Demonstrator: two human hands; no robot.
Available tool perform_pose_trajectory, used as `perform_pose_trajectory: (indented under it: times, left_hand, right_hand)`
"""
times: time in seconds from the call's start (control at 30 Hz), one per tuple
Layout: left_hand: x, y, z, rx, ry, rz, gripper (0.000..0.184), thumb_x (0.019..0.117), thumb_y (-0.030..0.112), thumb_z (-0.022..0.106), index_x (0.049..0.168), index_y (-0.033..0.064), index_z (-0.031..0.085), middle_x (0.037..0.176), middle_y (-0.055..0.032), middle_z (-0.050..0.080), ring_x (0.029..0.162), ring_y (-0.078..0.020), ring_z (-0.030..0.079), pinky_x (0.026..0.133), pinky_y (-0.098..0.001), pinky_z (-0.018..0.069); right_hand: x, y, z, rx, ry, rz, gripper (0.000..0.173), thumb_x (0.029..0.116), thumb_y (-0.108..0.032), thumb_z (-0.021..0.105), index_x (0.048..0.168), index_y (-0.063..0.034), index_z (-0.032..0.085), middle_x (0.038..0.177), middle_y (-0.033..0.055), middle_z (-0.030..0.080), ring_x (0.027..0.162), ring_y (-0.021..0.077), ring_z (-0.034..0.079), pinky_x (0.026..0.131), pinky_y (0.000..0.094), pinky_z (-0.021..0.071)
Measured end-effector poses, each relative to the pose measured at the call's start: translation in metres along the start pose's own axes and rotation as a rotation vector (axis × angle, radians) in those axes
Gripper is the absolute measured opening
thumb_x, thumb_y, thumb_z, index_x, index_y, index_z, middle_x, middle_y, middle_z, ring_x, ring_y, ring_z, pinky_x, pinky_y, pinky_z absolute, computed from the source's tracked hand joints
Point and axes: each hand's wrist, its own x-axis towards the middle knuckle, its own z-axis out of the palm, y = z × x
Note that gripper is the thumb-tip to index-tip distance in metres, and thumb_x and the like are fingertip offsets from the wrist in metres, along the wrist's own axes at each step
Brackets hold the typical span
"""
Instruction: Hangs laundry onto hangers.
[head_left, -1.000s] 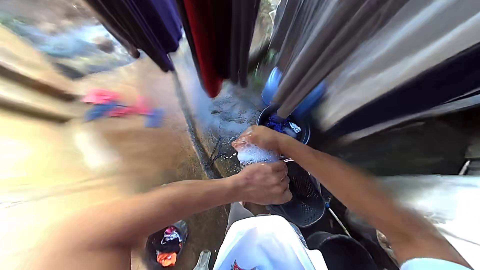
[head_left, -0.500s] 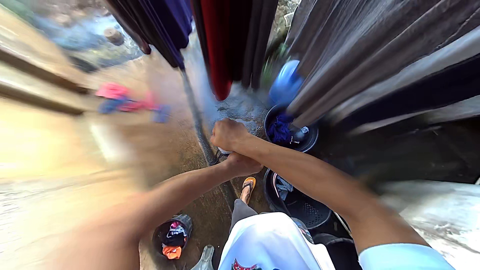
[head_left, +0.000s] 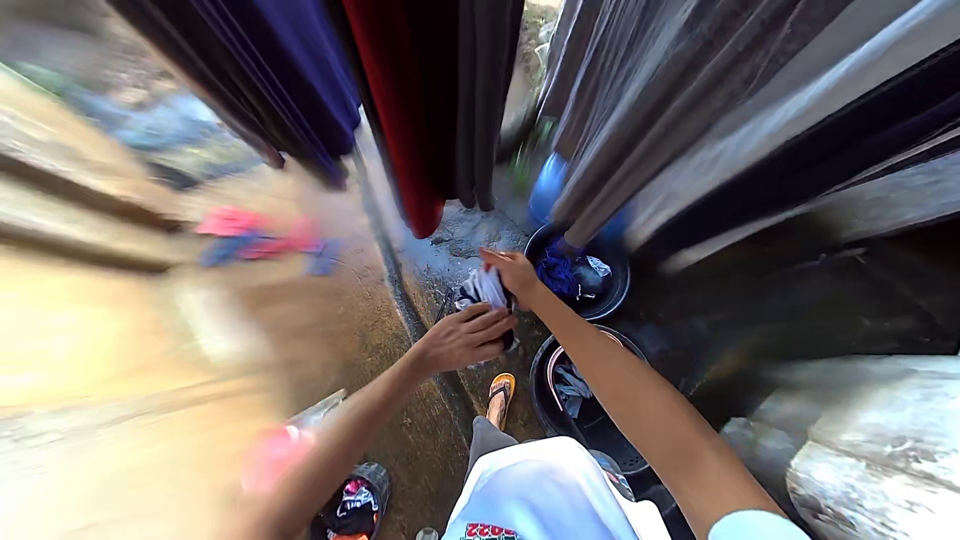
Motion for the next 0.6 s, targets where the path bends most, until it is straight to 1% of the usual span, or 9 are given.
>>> perform_pose_trajectory:
  times: [0.1, 0.17, 0.27, 0.3, 0.37, 0.43, 0.5, 0.53, 0.6]
  left_hand:
    - [-0.014, 0.020, 0.034, -0.461, 0.341, -0.615, 0.025, 0.0997, 0.018, 0.060, 0.117, -0.0003, 0.064, 0.145, -0.0218, 0.054, 0.139, -0.0324, 0.050, 0.115, -0.0501, 0.0430]
    - [0.009, 0.036, 0.065, -0.741, 0.510, -0.982, 0.030, 0.1023, 0.018, 0.058, 0.120, -0.0058, 0.064, 0.121, -0.0124, 0.069, 0.112, -0.0152, 0.066, 0.099, -0.0366, 0.0561]
    - [0.054, 0.067, 0.108, -1.070, 0.526, -1.202, 0.020, 0.1023, 0.013, 0.054, 0.112, -0.0033, 0.060, 0.091, -0.0066, 0.066, 0.081, -0.0103, 0.064, 0.077, -0.0298, 0.0564]
    - [0.070, 0.077, 0.117, -1.185, 0.531, -1.196, 0.018, 0.1026, 0.013, 0.053, 0.110, -0.0022, 0.059, 0.087, -0.0048, 0.063, 0.078, -0.0100, 0.062, 0.074, -0.0291, 0.0550]
    - [0.103, 0.096, 0.124, -1.479, 0.540, -1.095, 0.013, 0.1037, 0.010, 0.051, 0.107, 0.0004, 0.059, 0.086, -0.0033, 0.066, 0.078, -0.0107, 0.065, 0.074, -0.0300, 0.0571]
    - [0.141, 0.115, 0.119, -1.789, 0.495, -0.917, 0.013, 0.1040, 0.009, 0.048, 0.106, 0.0050, 0.060, 0.089, -0.0035, 0.070, 0.081, -0.0118, 0.068, 0.077, -0.0321, 0.0595]
    - [0.180, 0.135, 0.118, -2.012, 0.364, -0.703, 0.014, 0.1047, 0.012, 0.050, 0.106, 0.0097, 0.064, 0.095, -0.0044, 0.073, 0.088, -0.0130, 0.071, 0.082, -0.0344, 0.0601]
    - [0.199, 0.146, 0.120, -2.072, 0.274, -0.605, 0.014, 0.1042, 0.012, 0.052, 0.106, 0.0110, 0.066, 0.098, -0.0045, 0.073, 0.091, -0.0131, 0.070, 0.084, -0.0349, 0.0593]
    - [0.234, 0.168, 0.129, -2.093, 0.111, -0.478, 0.013, 0.1033, 0.014, 0.055, 0.105, 0.0131, 0.068, 0.101, -0.0036, 0.074, 0.093, -0.0124, 0.070, 0.086, -0.0345, 0.0590]
  right_hand:
    - [-0.041, 0.059, -0.052, 0.585, 0.059, 0.051, 0.044, 0.1075, -0.046, 0.046, 0.120, -0.0071, 0.061, 0.099, 0.0075, 0.068, 0.090, 0.0185, 0.067, 0.082, 0.0422, 0.0583]
    - [-0.074, 0.097, -0.073, 0.755, 0.158, 0.011, 0.035, 0.1075, -0.030, 0.048, 0.128, -0.0027, 0.056, 0.109, 0.0138, 0.069, 0.099, 0.0237, 0.068, 0.087, 0.0455, 0.0586]
    - [-0.131, 0.140, -0.101, 0.934, 0.312, -0.119, 0.035, 0.1088, -0.030, 0.039, 0.121, -0.0028, 0.058, 0.106, 0.0129, 0.070, 0.100, 0.0234, 0.069, 0.090, 0.0458, 0.0581]
    - [-0.153, 0.151, -0.114, 0.990, 0.360, -0.143, 0.047, 0.1101, -0.043, 0.029, 0.119, -0.0083, 0.061, 0.107, 0.0087, 0.072, 0.102, 0.0213, 0.069, 0.091, 0.0453, 0.0574]
    - [-0.198, 0.178, -0.147, 1.073, 0.466, -0.192, 0.046, 0.1084, -0.049, 0.033, 0.125, -0.0165, 0.062, 0.109, 0.0025, 0.073, 0.104, 0.0178, 0.069, 0.091, 0.0434, 0.0584]
    - [-0.239, 0.203, -0.174, 1.068, 0.542, -0.211, 0.043, 0.1062, -0.039, 0.047, 0.143, -0.0157, 0.048, 0.116, 0.0046, 0.070, 0.107, 0.0192, 0.069, 0.092, 0.0428, 0.0590]
    - [-0.272, 0.225, -0.194, 0.987, 0.472, -0.132, 0.070, 0.1007, -0.054, 0.054, 0.154, -0.0122, 0.036, 0.132, 0.0101, 0.065, 0.120, 0.0227, 0.064, 0.100, 0.0444, 0.0556]
    - [-0.286, 0.232, -0.202, 0.918, 0.434, -0.068, 0.076, 0.1011, -0.061, 0.045, 0.155, -0.0095, 0.034, 0.136, 0.0105, 0.063, 0.123, 0.0224, 0.062, 0.102, 0.0441, 0.0535]
    - [-0.308, 0.239, -0.209, 0.841, 0.472, 0.039, 0.047, 0.1099, -0.040, 0.038, 0.138, -0.0047, 0.052, 0.117, 0.0087, 0.071, 0.106, 0.0188, 0.068, 0.093, 0.0405, 0.0572]
